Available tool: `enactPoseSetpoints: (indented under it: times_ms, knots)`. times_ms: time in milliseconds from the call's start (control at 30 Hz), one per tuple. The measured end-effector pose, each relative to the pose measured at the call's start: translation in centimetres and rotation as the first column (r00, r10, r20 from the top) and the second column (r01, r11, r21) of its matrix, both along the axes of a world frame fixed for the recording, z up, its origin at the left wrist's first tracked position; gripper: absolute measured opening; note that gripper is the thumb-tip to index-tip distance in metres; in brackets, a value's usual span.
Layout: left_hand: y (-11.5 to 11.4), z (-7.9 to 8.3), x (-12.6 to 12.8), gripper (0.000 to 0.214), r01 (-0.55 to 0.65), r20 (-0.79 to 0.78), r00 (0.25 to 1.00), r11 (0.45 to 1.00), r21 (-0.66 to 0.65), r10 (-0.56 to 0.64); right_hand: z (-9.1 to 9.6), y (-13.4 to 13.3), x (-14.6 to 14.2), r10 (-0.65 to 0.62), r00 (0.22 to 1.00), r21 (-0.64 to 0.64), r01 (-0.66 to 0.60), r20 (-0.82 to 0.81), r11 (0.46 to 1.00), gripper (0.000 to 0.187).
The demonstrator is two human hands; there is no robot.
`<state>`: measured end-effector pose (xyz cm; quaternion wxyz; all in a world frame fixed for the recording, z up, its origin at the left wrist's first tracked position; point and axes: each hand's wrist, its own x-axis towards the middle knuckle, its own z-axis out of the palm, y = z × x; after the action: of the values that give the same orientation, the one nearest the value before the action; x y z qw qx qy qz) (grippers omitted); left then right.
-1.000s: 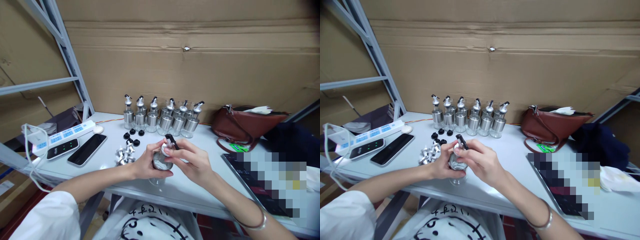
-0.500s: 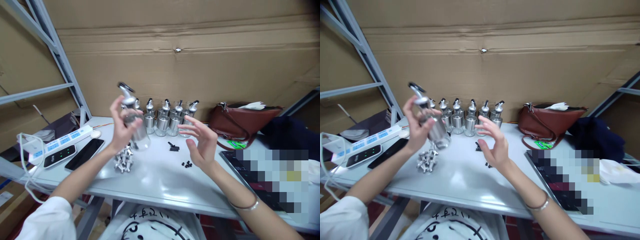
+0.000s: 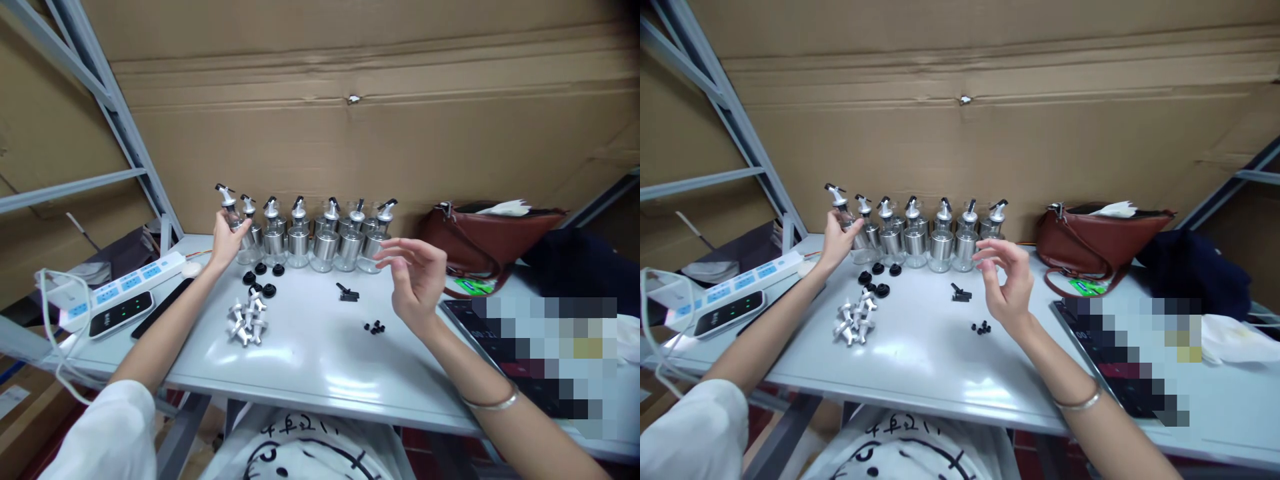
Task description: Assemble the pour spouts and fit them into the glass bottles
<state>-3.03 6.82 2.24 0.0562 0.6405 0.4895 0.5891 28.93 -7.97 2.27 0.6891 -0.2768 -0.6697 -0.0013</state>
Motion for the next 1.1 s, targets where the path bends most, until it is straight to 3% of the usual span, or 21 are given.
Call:
enactPoseSetpoints:
  times_ms: [233,500,733,867,933,967,1033,1100]
  knots:
    - [1.3,-1.8,-0.2,0.058,0.135,0.049,0.990,0.982,-0.134,-0.129,-0.4,-0.1,-0.1,0.014,1.000,0.004,-0.014,-0.005,1.000,0.024]
    - [2.4,-2.0,0.4,0.052,0.396,0.128,0.918,0.886,-0.240,-0.376,-0.4,0.0,0.0,-0.027,0.997,-0.029,0.029,0.071,0.999,0.017]
    - [2.8,-2.9,0.7,0.066,0.304,0.204,0.946,0.913,-0.274,-0.253,-0.4,-0.3,-0.4,0.002,0.989,-0.051,0.006,0.148,0.999,0.019]
    - [1.3,-3.0,1.0,0.060,0.191,0.202,0.969,0.952,-0.240,-0.144,-0.4,-0.3,-0.4,-0.052,0.974,-0.065,0.068,0.221,0.996,0.017]
    - [-0.5,-2.2,0.9,0.057,0.125,0.156,0.983,0.979,-0.160,-0.100,-0.4,-0.4,-0.3,-0.094,0.947,-0.080,0.124,0.308,0.989,0.012]
    - [-1.7,-1.6,0.9,0.051,0.082,0.035,0.996,0.996,-0.033,-0.081,-0.4,-0.4,-0.3,-0.111,0.923,-0.076,0.149,0.369,0.986,0.011]
    - [-4.2,-0.1,0.9,0.032,0.165,-0.268,0.954,0.983,0.082,-0.138,-0.4,-0.5,-0.4,-0.124,0.851,-0.039,0.167,0.510,0.985,0.010]
    - [-6.6,1.6,1.1,0.020,0.292,-0.525,0.799,0.952,-0.087,-0.293,-0.5,-0.7,-0.6,-0.120,0.772,0.010,0.146,0.624,0.989,0.011]
